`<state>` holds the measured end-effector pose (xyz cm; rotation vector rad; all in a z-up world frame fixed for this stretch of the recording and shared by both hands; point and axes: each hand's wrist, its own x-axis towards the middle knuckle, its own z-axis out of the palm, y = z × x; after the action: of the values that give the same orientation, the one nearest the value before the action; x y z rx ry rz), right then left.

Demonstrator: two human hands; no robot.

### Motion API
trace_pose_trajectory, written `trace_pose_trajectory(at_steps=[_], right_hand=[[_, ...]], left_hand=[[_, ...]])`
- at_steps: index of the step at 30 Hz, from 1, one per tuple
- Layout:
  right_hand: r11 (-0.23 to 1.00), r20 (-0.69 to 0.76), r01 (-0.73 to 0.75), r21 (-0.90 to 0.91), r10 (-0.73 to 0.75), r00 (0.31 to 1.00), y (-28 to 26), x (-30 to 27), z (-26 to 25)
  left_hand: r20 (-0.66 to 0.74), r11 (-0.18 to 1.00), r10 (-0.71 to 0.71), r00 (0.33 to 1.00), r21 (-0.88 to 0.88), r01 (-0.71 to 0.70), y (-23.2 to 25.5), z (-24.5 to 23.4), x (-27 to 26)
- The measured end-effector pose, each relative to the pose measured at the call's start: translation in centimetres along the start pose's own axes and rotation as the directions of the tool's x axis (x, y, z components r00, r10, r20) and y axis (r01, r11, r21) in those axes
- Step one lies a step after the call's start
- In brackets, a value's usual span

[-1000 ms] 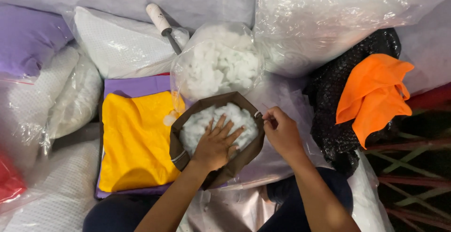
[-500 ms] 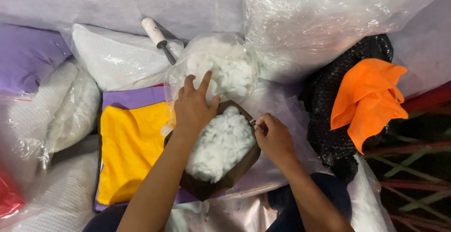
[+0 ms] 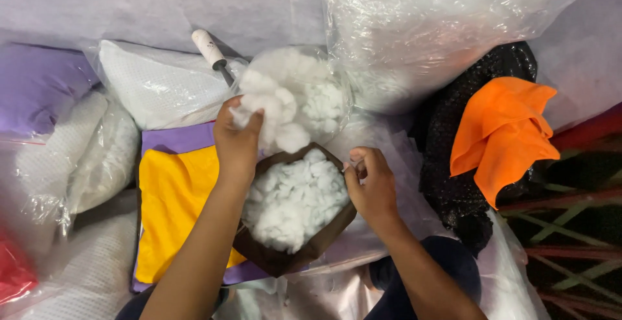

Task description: Stuffing a brown pillowcase with white fiberfill material from a plastic bag.

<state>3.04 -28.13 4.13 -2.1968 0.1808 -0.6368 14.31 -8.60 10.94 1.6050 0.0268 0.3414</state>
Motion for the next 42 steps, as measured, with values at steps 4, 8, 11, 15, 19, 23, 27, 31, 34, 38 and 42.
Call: trace_pose_trajectory(at_steps=[4, 8, 11, 15, 19, 23, 27, 31, 34, 38, 42], right_hand=[[0.992, -0.009, 0.030, 0.122, -0.029, 1.000, -2.6, -0.6, 1.3], [0.822, 0.094, 0.066, 0.566, -0.144, 0.985, -2.8, -0.8, 5.0], [0.804, 0.129, 0.030, 0.593, -0.131, 0.983, -3.2, 0.1, 6.4], [0.862, 0.069, -0.074, 0.502, 0.045, 0.997, -4.0, 1.3, 6.1], [0.773, -0.007, -0.070, 0.630, 0.095, 0.995, -2.8, 3.2, 5.9], [0.572, -0.114, -0.040, 0.820, 0.231, 0.966, -2.5, 4.9, 4.6], [0.435, -0.043, -0.064, 0.898, 0.232, 0.972, -2.1, 4.5, 3.4], [0.441, 0.119, -0.179, 0.880, 0.159, 0.980, -1.6, 2.8, 5.2], [0.531, 0.281, -0.265, 0.805, 0.052, 0.958, -2.7, 2.1, 5.8], [0.633, 0.244, -0.200, 0.748, 0.019, 0.970, -2.6, 2.0, 4.9], [0.805, -0.012, -0.026, 0.592, 0.041, 0.999, -3.7, 2.3, -0.6]], left_hand=[[-0.066, 0.934, -0.306, 0.950, -0.216, 0.286, 1.1, -0.4, -1.7], [-0.012, 0.846, -0.471, 0.882, -0.290, 0.448, 0.2, -0.5, -4.2], [0.021, 0.826, -0.514, 0.858, -0.259, 0.501, -0.2, -0.2, -5.5], [-0.005, 0.841, -0.529, 0.849, -0.143, 0.523, -1.7, -1.7, -4.4], [-0.063, 0.822, -0.534, 0.843, -0.272, 0.500, -4.8, -3.7, -1.5], [-0.081, 0.836, -0.534, 0.842, -0.200, 0.511, -4.4, -5.0, -1.1], [0.061, 0.935, -0.353, 0.933, 0.006, 0.354, 0.5, -4.2, -3.5], [0.303, 0.957, 0.177, 0.937, 0.168, -0.235, -3.0, -3.2, -4.6], [0.374, 0.846, 0.278, 0.885, 0.340, -0.410, -3.5, -2.0, -5.2], [0.369, 0.822, 0.325, 0.870, 0.344, -0.453, -6.4, -2.2, -4.5], [0.198, 0.884, 0.273, 0.941, 0.334, -0.327, -5.9, -3.2, -3.5]])
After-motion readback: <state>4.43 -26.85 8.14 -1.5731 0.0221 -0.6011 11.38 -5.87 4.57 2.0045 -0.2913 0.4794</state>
